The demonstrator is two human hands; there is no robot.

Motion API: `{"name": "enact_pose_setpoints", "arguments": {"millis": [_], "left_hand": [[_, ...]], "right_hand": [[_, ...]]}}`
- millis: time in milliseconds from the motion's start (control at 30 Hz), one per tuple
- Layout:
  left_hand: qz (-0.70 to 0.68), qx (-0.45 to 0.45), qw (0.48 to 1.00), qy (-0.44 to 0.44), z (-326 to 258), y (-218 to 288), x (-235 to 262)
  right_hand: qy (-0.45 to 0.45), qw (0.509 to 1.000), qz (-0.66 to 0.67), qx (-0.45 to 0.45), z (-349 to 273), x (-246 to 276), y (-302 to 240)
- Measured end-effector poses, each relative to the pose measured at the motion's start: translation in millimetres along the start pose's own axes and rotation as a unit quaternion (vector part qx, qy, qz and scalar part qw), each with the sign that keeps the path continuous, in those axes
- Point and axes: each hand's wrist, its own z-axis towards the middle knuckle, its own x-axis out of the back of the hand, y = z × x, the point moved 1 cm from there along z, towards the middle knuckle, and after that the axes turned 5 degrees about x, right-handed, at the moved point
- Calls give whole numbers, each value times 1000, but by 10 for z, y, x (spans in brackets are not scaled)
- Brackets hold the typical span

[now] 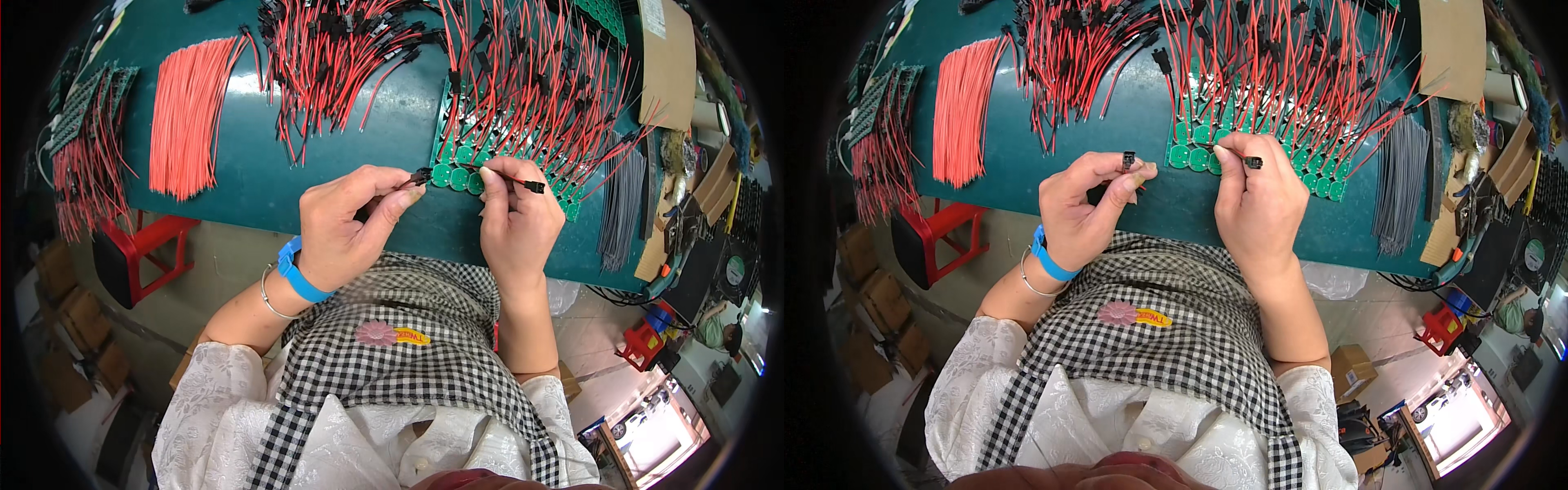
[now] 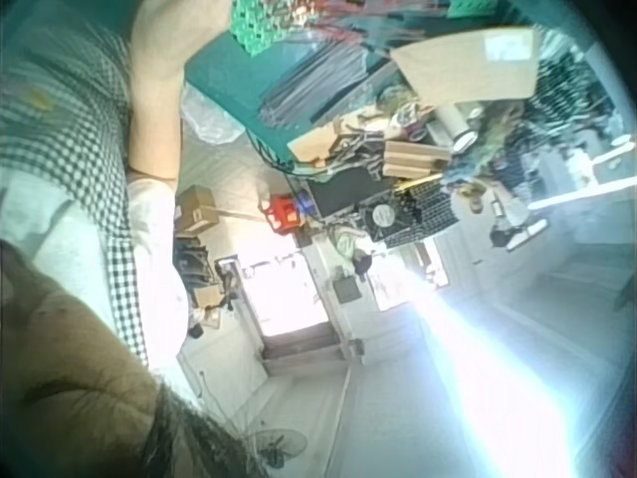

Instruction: The person inserts and organizes red and black wires from wire harnesses by hand into a multi-port electronic circuit board.

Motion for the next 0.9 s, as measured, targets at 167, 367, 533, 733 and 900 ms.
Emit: {"name": "enact_pose_setpoints", "arguments": {"millis": [167, 367, 533, 733, 900], "left_hand": [[-2, -14, 1000, 4, 28, -1, -18], [10, -12, 1000, 7, 12, 10, -11], [26, 12, 1000, -4, 5, 35, -2], [31, 1, 1000, 1, 16, 28, -13], [32, 2, 999, -3, 21, 13, -10]], "right_hand": [[3, 999, -30, 23, 44, 2, -25], [15, 999, -45, 1, 7, -28, -48], [18, 998, -64, 20, -34, -18, -79], [11, 997, -65, 26, -23, -27, -86], [-35, 995, -83, 46, 70, 23, -155]]}}
